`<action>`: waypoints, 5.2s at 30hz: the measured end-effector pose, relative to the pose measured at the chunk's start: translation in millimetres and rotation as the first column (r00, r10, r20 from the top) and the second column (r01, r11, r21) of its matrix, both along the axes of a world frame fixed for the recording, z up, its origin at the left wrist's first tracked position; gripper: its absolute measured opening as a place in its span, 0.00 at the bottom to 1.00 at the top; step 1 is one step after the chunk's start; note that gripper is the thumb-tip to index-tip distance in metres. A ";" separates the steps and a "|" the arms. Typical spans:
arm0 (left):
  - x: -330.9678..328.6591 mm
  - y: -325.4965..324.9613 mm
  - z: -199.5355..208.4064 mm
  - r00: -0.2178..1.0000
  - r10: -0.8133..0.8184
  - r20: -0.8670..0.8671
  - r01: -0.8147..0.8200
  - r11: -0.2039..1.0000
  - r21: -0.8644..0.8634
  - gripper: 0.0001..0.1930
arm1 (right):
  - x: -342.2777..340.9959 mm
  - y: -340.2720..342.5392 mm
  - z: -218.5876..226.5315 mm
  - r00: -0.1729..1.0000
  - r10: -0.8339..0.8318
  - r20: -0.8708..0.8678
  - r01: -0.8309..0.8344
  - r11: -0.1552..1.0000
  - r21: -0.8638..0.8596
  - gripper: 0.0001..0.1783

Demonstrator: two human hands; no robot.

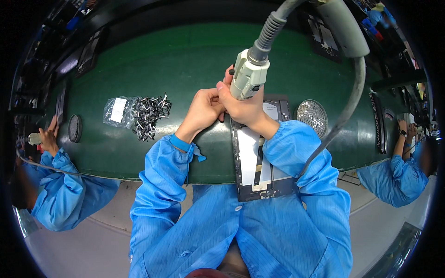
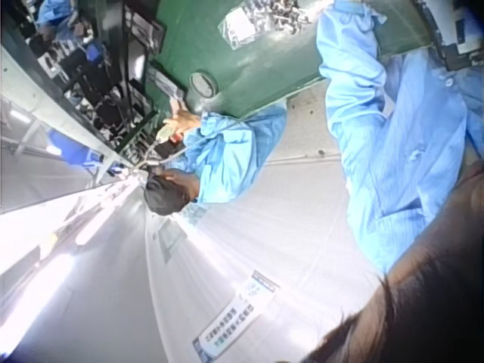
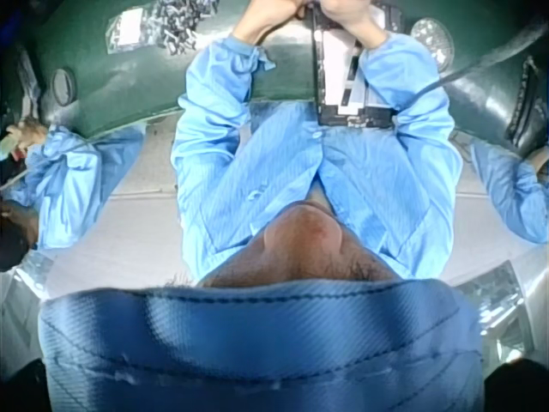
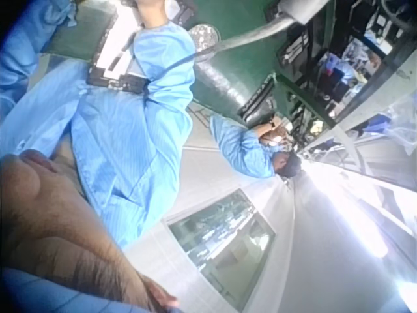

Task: The worker is assembling electronic components by picking up small screws and using an electric screwdriver to fasten them onto a chassis.

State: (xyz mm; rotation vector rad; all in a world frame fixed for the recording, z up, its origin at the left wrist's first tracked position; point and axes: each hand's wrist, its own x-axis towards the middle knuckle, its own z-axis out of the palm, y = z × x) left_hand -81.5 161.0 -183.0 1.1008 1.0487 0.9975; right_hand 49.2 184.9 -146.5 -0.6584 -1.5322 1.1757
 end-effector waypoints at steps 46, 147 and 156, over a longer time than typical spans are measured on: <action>-7.6 127.5 -32.1 0.650 0.633 0.419 -0.641 0.754 -0.145 0.31 | 296.7 161.9 5.7 0.533 -0.314 0.786 0.448 0.892 0.053 0.23; 33.0 -136.8 -9.8 0.717 0.580 -0.388 -0.532 0.814 0.233 0.07 | 234.7 -21.5 -30.1 0.958 -0.286 -0.033 0.287 0.958 0.018 0.20; -47.9 -96.0 8.6 0.175 0.728 -0.663 -0.326 0.678 0.659 0.08 | 214.0 -20.7 -13.3 0.953 -0.290 -0.090 0.293 0.956 0.013 0.23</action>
